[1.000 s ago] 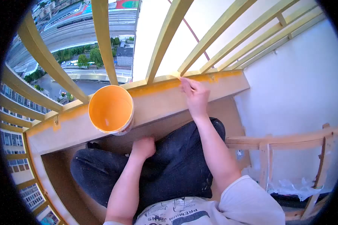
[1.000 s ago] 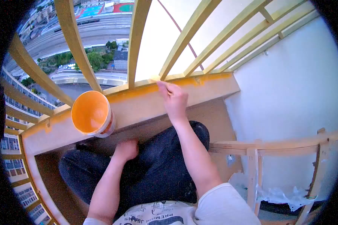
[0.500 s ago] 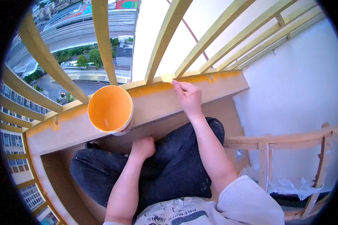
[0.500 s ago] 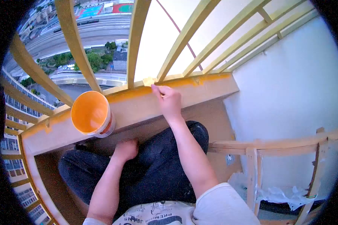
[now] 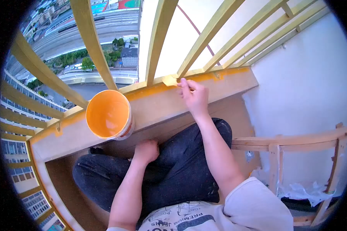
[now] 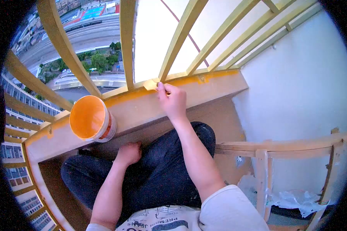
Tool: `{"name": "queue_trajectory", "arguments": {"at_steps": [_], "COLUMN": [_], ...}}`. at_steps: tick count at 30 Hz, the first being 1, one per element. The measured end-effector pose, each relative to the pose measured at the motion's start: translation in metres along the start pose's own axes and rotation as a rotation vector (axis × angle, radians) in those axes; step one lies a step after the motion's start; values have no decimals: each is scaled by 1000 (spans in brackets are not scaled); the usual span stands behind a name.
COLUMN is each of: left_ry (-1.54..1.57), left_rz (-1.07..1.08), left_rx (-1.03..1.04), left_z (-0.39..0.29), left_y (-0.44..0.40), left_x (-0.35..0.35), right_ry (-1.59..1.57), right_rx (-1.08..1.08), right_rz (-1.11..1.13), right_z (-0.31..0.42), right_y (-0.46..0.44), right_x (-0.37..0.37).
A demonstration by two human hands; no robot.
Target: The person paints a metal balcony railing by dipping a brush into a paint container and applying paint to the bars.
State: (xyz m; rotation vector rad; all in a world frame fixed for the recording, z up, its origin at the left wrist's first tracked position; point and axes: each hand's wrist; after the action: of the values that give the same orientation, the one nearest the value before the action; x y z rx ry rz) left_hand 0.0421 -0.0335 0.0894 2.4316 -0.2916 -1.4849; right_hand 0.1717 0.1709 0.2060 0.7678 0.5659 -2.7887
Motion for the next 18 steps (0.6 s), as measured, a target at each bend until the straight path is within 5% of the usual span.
{"name": "queue_trajectory", "arguments": {"at_steps": [3, 5, 8, 12, 14, 18], "left_ry": [-8, 4, 4, 0, 23, 11], "left_rz": [-1, -8, 11, 14, 12, 40], "left_rx": [11, 20, 21, 1, 5, -20], "left_z": [5, 5, 3, 1, 1, -1], "left_y": [-2, -1, 0, 0, 0, 0], "left_x": [2, 6, -1, -4, -1, -5], "right_ry": [18, 235, 399, 319, 85, -1], "right_rx": [76, -390, -595, -515, -213, -232], "right_rz": [-5, -176, -53, 145, 212, 115], "right_z": [13, 9, 11, 6, 8, -1], "right_y": [-2, 0, -1, 2, 3, 4], "right_x": [-8, 0, 4, 16, 19, 20]}}
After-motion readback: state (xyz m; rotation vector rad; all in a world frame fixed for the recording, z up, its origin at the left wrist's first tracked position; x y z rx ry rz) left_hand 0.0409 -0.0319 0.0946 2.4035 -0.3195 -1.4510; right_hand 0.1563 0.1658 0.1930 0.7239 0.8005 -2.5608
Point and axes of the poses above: each hand's wrist, its own y-axis away from the middle knuckle, its own x-axis out of the palm, z = x × y, and after that the axes turned 2 degrees about x, right-handed
